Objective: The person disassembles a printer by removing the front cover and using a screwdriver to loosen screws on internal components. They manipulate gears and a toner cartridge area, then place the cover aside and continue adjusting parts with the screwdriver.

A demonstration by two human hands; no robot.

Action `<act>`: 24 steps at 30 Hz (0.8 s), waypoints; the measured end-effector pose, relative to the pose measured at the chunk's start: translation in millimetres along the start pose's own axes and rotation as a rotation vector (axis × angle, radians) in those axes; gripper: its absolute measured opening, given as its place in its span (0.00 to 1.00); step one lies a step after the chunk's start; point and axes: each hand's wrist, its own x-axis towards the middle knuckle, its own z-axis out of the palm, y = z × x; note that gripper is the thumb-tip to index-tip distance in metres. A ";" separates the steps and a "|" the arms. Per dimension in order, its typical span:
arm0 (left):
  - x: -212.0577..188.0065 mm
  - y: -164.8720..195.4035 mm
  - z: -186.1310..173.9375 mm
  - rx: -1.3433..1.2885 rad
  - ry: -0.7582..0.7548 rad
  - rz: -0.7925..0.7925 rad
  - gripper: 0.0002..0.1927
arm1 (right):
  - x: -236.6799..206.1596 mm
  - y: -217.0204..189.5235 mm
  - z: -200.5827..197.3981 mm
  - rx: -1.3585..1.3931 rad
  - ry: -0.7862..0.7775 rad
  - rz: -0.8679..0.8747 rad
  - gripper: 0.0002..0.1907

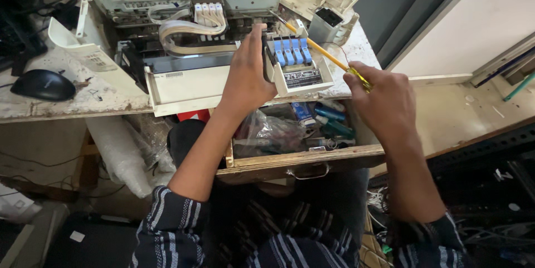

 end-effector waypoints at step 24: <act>1.1 1.6 -0.9 -0.010 0.014 -0.006 0.52 | 0.4 5.5 0.2 0.045 -0.139 0.044 0.18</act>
